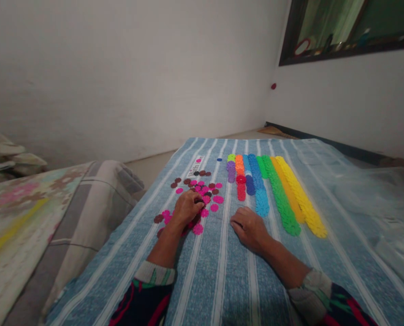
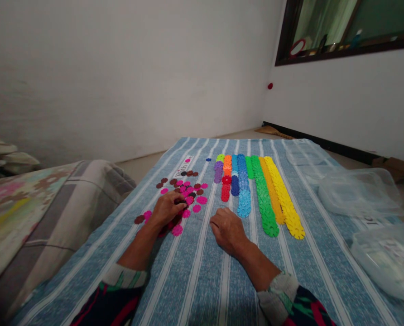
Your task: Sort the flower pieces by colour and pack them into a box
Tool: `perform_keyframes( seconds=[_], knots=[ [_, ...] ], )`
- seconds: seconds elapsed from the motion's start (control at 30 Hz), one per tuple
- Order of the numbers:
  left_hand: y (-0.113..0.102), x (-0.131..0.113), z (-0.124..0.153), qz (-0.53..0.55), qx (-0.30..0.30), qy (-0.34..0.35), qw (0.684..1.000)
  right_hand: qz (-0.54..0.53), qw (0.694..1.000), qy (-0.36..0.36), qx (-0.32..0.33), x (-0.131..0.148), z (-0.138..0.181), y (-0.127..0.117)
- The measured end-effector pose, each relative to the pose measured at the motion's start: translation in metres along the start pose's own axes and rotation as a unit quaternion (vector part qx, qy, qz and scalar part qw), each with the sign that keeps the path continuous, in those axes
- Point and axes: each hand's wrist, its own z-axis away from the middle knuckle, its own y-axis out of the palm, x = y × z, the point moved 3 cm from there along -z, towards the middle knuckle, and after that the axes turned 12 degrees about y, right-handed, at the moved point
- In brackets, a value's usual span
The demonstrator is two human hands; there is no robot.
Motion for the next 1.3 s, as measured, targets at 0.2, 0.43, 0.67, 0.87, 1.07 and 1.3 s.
perform_keyframes(
  seconds=[0.2, 0.43, 0.67, 0.87, 1.07, 1.3],
  knots=[
    [-0.005, 0.001, 0.004, 0.075, -0.025, -0.041, 0.996, -0.002, 1.0, -0.003, -0.004, 0.0, 0.0, 0.0],
    [-0.002, -0.02, 0.007, 0.217, -0.029, -0.054, 0.974, -0.018, 1.0, 0.0, -0.022, 0.001, 0.0, -0.001],
    [0.026, -0.064, 0.01, 0.37, 0.004, -0.049, 0.928, -0.131, 0.988, 0.042, -0.069, -0.005, 0.004, 0.002],
    [0.041, -0.079, 0.017, 0.507, -0.005, -0.095, 0.857, -0.21, 0.973, 0.084, -0.05, -0.002, 0.005, -0.002],
    [0.043, -0.081, 0.02, 0.552, 0.01, -0.116, 0.825, -0.26, 0.955, 0.139, -0.026, -0.001, 0.004, -0.005],
    [0.037, -0.079, 0.019, 0.497, 0.038, -0.083, 0.863, -0.261, 0.953, 0.148, -0.036, -0.005, 0.003, -0.007]
  ],
)
